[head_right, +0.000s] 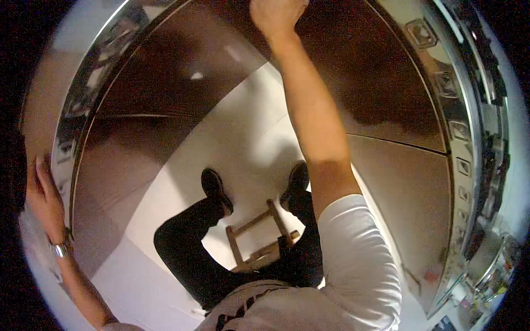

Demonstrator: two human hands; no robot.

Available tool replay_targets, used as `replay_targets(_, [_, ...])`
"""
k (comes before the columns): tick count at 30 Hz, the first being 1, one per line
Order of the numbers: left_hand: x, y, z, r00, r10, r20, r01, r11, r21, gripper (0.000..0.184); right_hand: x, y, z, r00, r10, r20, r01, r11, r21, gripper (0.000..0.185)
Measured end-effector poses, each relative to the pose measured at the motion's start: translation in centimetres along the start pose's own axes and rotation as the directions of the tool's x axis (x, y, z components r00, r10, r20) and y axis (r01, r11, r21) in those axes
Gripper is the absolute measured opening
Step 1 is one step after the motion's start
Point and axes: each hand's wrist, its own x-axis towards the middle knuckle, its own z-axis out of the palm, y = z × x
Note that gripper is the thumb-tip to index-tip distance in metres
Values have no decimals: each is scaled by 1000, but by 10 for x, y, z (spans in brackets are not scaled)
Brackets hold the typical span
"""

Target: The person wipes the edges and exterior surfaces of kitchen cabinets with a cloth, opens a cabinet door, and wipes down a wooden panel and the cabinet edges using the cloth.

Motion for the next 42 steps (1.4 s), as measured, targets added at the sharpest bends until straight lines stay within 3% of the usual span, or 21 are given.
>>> replay_targets(1, [0,3,-3,1000,28,-4,-28,1000,5,48,-12,10,12,969,-129,-209,151,984,92,22])
replay_targets(2, [1,7,-5,999,37,-1,-37,999,-7,48,-23,28,26,990,67,124,-47,986,-161,20])
replay_targets(4, [-1,8,-10,997,72,1,-72,997,-6,49,-30,40,41,990,-83,-115,87,996,33,14])
replay_targets(6, [-6,-2,-11,1000,19,-16,-17,993,120,47,-40,43,50,989,-18,-149,27,998,61,18])
replay_targets(8, [-9,-17,-15,1000,-5,25,2,994,107,46,-50,52,59,992,40,-120,-14,978,206,37])
replay_targets(11, [-13,-30,-18,994,-73,77,70,996,51,47,-80,77,87,990,91,-109,-63,970,236,40])
replay_targets(14, [-6,-5,-5,987,111,-115,-102,992,79,48,-113,97,116,981,190,-36,-173,944,280,40])
replay_targets(16, [-10,-14,-9,999,-6,-44,6,1000,12,52,-141,115,142,966,254,41,-255,924,286,38])
replay_targets(19, [-15,-31,-17,999,-30,14,30,1000,0,58,-191,155,193,838,457,298,-478,878,-2,31])
replay_targets(21, [-20,-45,-27,998,-27,51,23,997,76,60,-223,172,220,702,548,454,-642,763,72,26])
replay_targets(23, [-17,-30,-21,999,39,-15,-37,997,74,59,-243,177,235,527,588,614,-848,416,329,20])
replay_targets(24, [-14,-24,-17,993,96,-74,-91,994,67,59,-241,171,227,394,602,695,-882,35,469,20])
replay_targets(26, [-15,-34,-27,1000,-18,-2,19,996,86,57,-250,177,230,213,621,754,-903,-169,395,17])
replay_targets(29, [-17,-47,-29,989,-143,43,138,985,106,56,-222,166,210,135,618,775,-970,-76,229,20])
replay_targets(30, [-19,-54,-28,988,-146,44,141,984,108,56,-225,170,221,136,619,774,-970,-75,230,20])
replay_targets(32, [-22,-61,-22,993,-114,33,112,993,49,57,-235,183,253,429,704,566,-903,306,302,21])
replay_targets(35, [-16,-36,-18,997,-79,18,78,995,54,58,-174,107,169,609,736,296,-792,549,267,33])
replay_targets(37, [-11,-29,-16,1000,8,3,-9,988,157,57,-140,50,113,851,454,262,-525,744,414,35])
replay_targets(39, [-7,-26,-15,999,-7,40,-1,982,189,55,-110,-29,42,888,353,294,-454,771,446,34])
replay_targets(41, [-5,-24,-17,995,-59,86,44,985,167,54,-99,-65,19,999,24,-22,-8,846,533,41])
replay_targets(42, [-4,-22,-18,990,-91,110,70,981,179,52,-95,-76,8,998,-62,-6,53,798,600,47])
